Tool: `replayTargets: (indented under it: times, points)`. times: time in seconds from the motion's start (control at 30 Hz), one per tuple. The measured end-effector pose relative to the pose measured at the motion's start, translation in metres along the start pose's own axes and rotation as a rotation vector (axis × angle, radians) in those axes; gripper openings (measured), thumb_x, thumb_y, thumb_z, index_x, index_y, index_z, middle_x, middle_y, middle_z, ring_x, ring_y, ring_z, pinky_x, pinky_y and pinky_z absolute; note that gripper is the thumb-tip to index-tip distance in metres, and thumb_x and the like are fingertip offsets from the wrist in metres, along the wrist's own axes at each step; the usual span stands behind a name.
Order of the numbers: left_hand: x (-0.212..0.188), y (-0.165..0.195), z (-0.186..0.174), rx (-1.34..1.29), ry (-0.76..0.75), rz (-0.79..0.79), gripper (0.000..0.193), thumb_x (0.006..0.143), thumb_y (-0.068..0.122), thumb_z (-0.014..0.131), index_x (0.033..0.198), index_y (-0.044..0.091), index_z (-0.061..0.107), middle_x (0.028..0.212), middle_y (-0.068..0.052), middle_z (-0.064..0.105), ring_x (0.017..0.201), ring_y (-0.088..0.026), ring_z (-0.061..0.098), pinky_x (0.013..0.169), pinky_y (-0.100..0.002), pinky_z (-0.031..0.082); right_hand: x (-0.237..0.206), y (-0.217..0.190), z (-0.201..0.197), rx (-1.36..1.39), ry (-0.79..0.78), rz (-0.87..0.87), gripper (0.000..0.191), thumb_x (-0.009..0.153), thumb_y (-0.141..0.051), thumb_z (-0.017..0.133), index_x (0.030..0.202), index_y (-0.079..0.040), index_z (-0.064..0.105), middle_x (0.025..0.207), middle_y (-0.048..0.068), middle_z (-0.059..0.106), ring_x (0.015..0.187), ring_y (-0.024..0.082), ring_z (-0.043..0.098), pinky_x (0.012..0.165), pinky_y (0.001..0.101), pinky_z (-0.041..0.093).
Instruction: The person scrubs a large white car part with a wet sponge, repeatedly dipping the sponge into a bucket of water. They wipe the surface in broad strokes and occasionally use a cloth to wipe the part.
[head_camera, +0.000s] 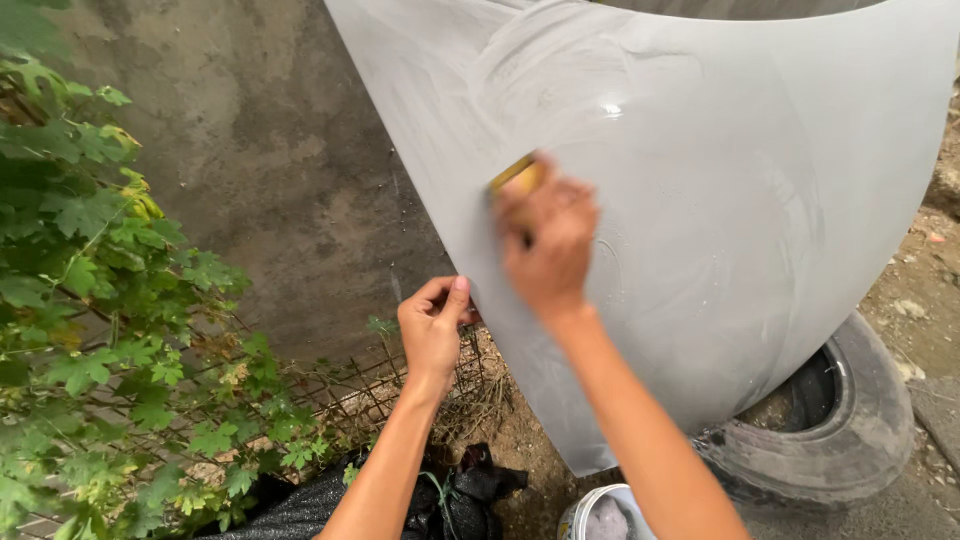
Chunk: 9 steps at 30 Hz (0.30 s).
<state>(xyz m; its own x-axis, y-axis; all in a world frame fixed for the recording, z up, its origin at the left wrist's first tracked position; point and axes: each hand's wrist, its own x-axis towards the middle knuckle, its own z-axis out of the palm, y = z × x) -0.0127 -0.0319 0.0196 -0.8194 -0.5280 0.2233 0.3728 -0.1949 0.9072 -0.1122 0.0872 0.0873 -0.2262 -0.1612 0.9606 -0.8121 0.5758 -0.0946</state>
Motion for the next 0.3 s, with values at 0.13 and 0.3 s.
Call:
replayTargets:
  times: [0.13, 0.3]
  points:
    - [-0.001, 0.002, -0.001, 0.009, 0.018, 0.017, 0.021, 0.099, 0.013, 0.057, 0.102, 0.000, 0.074, 0.089, -0.009, 0.075, 0.071, -0.013, 0.064, 0.064, -0.029, 0.055, -0.085, -0.037, -0.038, 0.159, -0.158, -0.098, 0.040, 0.086, -0.022, 0.081, 0.123, -0.016, 0.066, 0.148, 0.020, 0.057, 0.119, 0.034, 0.057, 0.101, 0.0432, 0.044]
    - [-0.025, 0.007, -0.007, 0.238, 0.136, 0.296, 0.019, 0.103, 0.012, 0.062, 0.118, 0.000, 0.061, 0.103, -0.014, 0.060, 0.084, -0.013, 0.058, 0.068, -0.030, 0.055, -0.194, 0.002, -0.093, 0.023, -0.248, 0.099, 0.034, 0.086, -0.021, 0.078, 0.119, -0.019, 0.068, 0.148, 0.017, 0.056, 0.123, 0.036, 0.053, 0.107, 0.0408, 0.044]
